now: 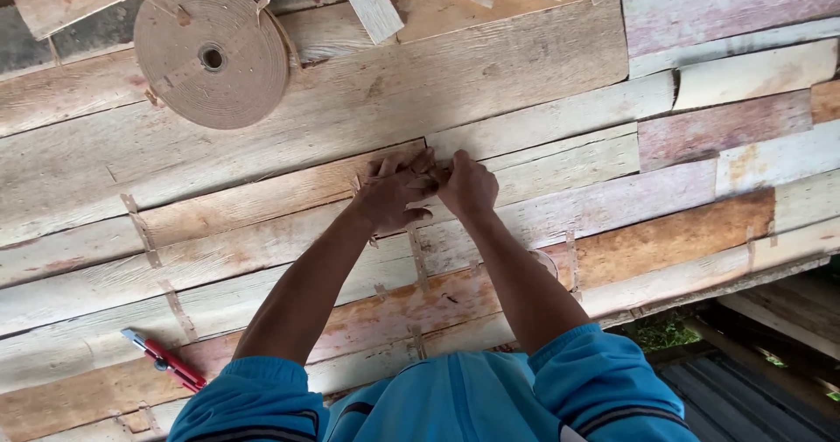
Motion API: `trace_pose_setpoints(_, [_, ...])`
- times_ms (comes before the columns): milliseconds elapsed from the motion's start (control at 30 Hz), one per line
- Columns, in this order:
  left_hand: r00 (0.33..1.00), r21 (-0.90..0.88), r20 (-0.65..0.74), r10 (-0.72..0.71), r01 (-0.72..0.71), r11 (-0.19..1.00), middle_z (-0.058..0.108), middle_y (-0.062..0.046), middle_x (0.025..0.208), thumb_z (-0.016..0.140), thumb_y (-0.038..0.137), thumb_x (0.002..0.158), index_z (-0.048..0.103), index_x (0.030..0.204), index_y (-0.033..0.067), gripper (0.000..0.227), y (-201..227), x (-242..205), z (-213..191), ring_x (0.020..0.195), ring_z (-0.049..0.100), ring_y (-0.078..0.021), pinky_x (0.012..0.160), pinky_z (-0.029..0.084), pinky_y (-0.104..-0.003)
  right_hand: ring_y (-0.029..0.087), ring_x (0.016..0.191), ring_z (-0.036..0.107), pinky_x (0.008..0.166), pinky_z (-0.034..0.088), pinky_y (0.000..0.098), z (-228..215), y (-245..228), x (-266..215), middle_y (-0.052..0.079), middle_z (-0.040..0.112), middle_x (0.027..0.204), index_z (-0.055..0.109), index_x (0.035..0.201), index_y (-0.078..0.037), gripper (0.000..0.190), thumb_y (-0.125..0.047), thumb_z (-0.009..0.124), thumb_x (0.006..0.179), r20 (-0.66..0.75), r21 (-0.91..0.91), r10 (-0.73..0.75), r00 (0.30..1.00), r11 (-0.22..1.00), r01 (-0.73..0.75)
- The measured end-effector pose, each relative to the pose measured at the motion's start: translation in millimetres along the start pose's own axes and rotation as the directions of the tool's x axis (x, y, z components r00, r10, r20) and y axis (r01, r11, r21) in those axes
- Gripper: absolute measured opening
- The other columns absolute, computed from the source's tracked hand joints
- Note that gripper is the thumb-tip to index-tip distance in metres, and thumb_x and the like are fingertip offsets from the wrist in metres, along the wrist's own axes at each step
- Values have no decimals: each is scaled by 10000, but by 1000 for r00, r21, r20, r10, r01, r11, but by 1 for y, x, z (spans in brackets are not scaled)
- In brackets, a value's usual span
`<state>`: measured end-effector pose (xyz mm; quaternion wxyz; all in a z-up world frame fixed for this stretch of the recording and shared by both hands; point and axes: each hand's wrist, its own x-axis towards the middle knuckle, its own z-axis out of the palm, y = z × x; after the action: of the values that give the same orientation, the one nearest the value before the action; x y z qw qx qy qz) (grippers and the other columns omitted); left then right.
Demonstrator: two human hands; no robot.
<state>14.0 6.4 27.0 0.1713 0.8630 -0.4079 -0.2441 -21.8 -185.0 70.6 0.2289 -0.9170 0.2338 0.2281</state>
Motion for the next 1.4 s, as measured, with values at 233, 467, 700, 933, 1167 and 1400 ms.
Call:
trace_pose_setpoints(233, [999,-101,4,-48,48,994,118,259,1729,595,764,897,590,1324,640,445,8,-2,-12,1505,218,-260,1131,276,-428,449,962,746,855,559,559,-39,-24,-10,174,752,876,688,921,-109,384,-490,662,878,61,85,39,997,995,-45])
trace_pose_setpoints(467, [989,-193,62,-133,143,971,166,159,1724,659,743,886,653,1295,601,433,21,-1,-42,1525,192,-263,1169,305,-436,443,960,753,847,571,533,-45,-39,2,193,751,852,760,925,-81,498,-556,613,891,95,-30,90,991,996,-87])
trace_pose_setpoints(700, [993,-211,53,-107,116,970,173,124,1739,653,755,864,647,1288,590,455,15,-3,-24,1528,186,-287,1170,268,-455,465,936,756,827,580,546,-61,-56,-12,236,753,828,766,853,-25,719,-698,528,940,97,-8,101,990,995,-100])
trace_pose_setpoints(933, [960,-446,180,-217,276,852,219,-105,1663,751,662,867,715,1272,531,426,38,-11,-85,1483,352,-466,1185,422,-546,450,987,745,889,565,566,-24,-6,7,225,754,953,692,1084,2,407,-356,733,896,136,-94,-118,984,987,131])
trace_pose_setpoints(1167, [976,-475,10,-215,194,858,342,-128,1602,784,530,827,791,1109,384,318,26,-7,-75,1413,469,-426,1180,408,-491,431,1002,728,850,553,559,-6,13,5,156,702,972,506,1086,-116,354,-340,741,945,98,-92,-274,957,955,283])
trace_pose_setpoints(1400, [738,-519,-578,-349,-2,855,605,-194,1461,608,103,992,725,1220,126,257,-18,-30,-40,1200,636,-443,988,509,-606,488,1030,681,879,514,595,12,27,6,201,679,1002,502,1057,-126,328,-359,718,973,14,41,-285,958,958,284])
